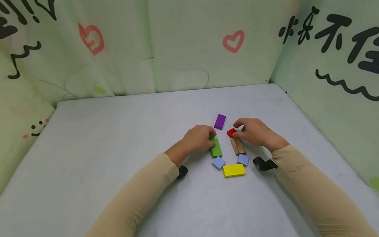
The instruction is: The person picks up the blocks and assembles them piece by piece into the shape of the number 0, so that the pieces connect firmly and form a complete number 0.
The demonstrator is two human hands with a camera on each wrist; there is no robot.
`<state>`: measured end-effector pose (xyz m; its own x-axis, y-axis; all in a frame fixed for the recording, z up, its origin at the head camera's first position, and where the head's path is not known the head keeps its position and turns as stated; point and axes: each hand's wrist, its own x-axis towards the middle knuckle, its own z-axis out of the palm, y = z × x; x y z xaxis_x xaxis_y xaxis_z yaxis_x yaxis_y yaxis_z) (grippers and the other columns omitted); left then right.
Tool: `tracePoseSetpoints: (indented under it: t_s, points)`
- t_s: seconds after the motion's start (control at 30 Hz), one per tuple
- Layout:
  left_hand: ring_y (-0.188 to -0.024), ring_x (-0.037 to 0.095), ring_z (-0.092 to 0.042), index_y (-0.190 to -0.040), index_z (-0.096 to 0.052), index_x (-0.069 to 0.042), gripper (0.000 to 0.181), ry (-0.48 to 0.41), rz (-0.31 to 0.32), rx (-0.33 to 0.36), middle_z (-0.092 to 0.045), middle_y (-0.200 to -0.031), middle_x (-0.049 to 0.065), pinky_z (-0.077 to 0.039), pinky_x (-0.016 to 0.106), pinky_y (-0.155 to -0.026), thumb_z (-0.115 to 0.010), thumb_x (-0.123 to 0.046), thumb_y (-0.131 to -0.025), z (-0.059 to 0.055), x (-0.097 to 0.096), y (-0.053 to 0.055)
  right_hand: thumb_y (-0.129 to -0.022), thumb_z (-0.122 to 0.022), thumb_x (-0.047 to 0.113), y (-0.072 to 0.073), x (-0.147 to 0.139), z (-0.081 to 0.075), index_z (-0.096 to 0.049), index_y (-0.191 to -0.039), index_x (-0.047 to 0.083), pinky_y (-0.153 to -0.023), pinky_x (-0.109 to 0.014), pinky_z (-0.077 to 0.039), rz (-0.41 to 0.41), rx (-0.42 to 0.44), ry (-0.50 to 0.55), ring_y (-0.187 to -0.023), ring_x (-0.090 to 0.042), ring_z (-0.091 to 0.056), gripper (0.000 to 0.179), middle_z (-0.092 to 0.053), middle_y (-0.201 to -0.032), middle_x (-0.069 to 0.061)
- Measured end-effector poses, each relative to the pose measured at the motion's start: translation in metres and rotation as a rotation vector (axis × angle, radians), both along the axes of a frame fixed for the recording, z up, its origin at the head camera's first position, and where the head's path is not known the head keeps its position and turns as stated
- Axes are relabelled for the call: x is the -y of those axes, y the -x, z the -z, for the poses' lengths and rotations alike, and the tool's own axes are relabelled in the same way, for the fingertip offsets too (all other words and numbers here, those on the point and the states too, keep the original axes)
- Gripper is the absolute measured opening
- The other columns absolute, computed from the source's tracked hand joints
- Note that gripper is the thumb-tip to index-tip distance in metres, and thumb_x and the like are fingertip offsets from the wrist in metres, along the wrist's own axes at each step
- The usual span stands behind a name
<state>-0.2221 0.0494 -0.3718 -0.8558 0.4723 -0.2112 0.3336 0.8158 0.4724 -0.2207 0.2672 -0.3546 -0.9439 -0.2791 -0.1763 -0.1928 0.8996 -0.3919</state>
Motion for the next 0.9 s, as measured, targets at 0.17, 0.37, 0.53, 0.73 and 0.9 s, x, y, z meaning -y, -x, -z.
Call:
tracePoseSetpoints:
  t_s: [0.17,0.37,0.53,0.73,0.9]
  points:
    - [-0.103,0.013,-0.056,-0.132,-0.065,-0.014,0.038,0.008,0.009,0.0,-0.066,-0.122,-0.003,-0.048,0.029,-0.093,-0.069,-0.028,-0.096,-0.0002,-0.0005,-0.0002,-0.096,-0.068,0.018,0.0062,0.0021,0.0041,-0.062,-0.124,-0.002,-0.085,-0.044,-0.055,-0.013,0.004,-0.005,-0.096,-0.031,-0.062,0.035,-0.067,-0.111,-0.017]
    - [-0.103,0.013,-0.055,-0.132,-0.065,-0.015,0.038,0.019,0.013,-0.013,-0.065,-0.123,-0.003,-0.048,0.03,-0.092,-0.069,-0.028,-0.097,-0.0011,-0.0007,-0.0011,-0.096,-0.068,0.014,0.0079,0.005,0.0051,-0.062,-0.124,-0.003,-0.086,-0.045,-0.055,-0.009,0.011,-0.015,-0.097,-0.032,-0.062,0.033,-0.067,-0.113,-0.019]
    - [-0.103,0.014,-0.055,-0.132,-0.065,-0.015,0.038,0.018,0.009,-0.012,-0.065,-0.123,-0.003,-0.048,0.03,-0.092,-0.069,-0.028,-0.097,-0.001,0.0001,-0.0013,-0.096,-0.067,0.013,0.0087,0.0079,0.0051,-0.061,-0.125,-0.003,-0.088,-0.046,-0.054,0.001,0.017,-0.016,-0.101,-0.034,-0.062,0.033,-0.066,-0.115,-0.02]
    - [-0.105,0.013,-0.056,-0.132,-0.065,-0.016,0.038,0.017,0.009,-0.017,-0.065,-0.124,-0.003,-0.047,0.031,-0.094,-0.069,-0.029,-0.097,0.0002,0.0005,-0.0015,-0.096,-0.067,0.014,0.0102,0.0094,0.0057,-0.061,-0.125,-0.003,-0.088,-0.046,-0.054,0.0,0.01,-0.017,-0.101,-0.035,-0.062,0.034,-0.065,-0.116,-0.021]
    - [-0.105,0.013,-0.055,-0.133,-0.065,-0.016,0.039,0.024,0.007,-0.014,-0.065,-0.124,-0.004,-0.047,0.031,-0.094,-0.069,-0.03,-0.097,-0.0002,0.0006,-0.0019,-0.096,-0.067,0.014,0.0103,0.0097,0.0057,-0.061,-0.126,-0.003,-0.089,-0.046,-0.054,0.004,0.011,-0.02,-0.102,-0.035,-0.061,0.035,-0.065,-0.117,-0.022]
